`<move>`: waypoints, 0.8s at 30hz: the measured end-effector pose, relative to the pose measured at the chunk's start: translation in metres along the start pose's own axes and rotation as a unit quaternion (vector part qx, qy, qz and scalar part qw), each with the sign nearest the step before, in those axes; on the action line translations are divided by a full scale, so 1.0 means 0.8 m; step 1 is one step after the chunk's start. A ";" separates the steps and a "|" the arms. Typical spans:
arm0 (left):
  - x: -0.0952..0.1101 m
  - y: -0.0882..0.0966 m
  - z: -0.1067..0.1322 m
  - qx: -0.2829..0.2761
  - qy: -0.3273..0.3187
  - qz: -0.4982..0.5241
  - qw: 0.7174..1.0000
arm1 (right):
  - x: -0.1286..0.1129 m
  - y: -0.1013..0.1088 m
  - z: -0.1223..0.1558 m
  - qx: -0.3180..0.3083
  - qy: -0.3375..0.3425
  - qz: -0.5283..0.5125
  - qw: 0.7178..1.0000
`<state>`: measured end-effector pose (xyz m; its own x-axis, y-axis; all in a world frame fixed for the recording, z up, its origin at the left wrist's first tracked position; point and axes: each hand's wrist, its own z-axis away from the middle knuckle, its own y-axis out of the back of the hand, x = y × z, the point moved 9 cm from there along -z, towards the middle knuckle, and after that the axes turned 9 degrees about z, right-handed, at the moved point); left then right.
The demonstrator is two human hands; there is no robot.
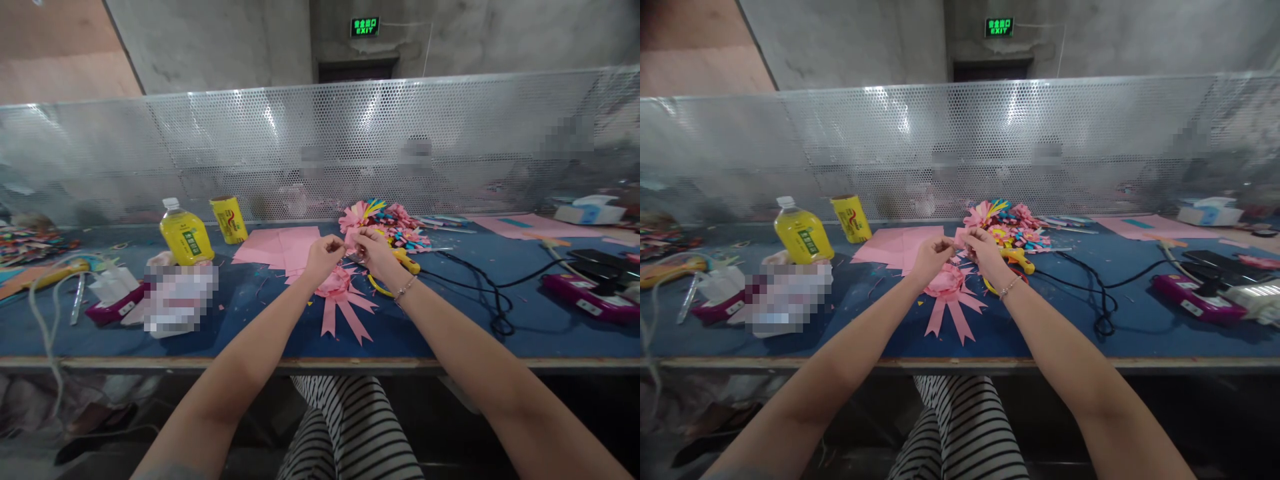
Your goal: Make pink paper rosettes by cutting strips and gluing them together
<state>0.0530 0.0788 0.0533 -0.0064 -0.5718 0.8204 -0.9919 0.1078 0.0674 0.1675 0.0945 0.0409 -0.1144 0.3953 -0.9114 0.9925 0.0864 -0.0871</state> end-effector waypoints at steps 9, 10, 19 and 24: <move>0.003 -0.005 0.003 -0.014 -0.007 -0.025 1.000 | -0.006 -0.001 0.001 -0.007 0.003 -0.035 0.999; 0.003 -0.005 0.003 -0.015 -0.007 -0.027 1.000 | -0.006 -0.002 0.002 -0.007 0.001 -0.043 0.999; 0.006 -0.006 0.003 -0.017 -0.017 -0.032 0.999 | -0.007 -0.006 0.006 -0.008 -0.012 -0.073 0.997; 0.002 -0.001 0.001 -0.004 -0.009 -0.017 1.000 | -0.006 -0.002 -0.003 -0.036 -0.007 0.001 0.999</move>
<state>0.0537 0.0773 0.0546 0.0246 -0.5900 0.8070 -0.9905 0.0950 0.0997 0.1661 0.0942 0.0466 -0.1108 0.3832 -0.9170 0.9869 0.1513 -0.0560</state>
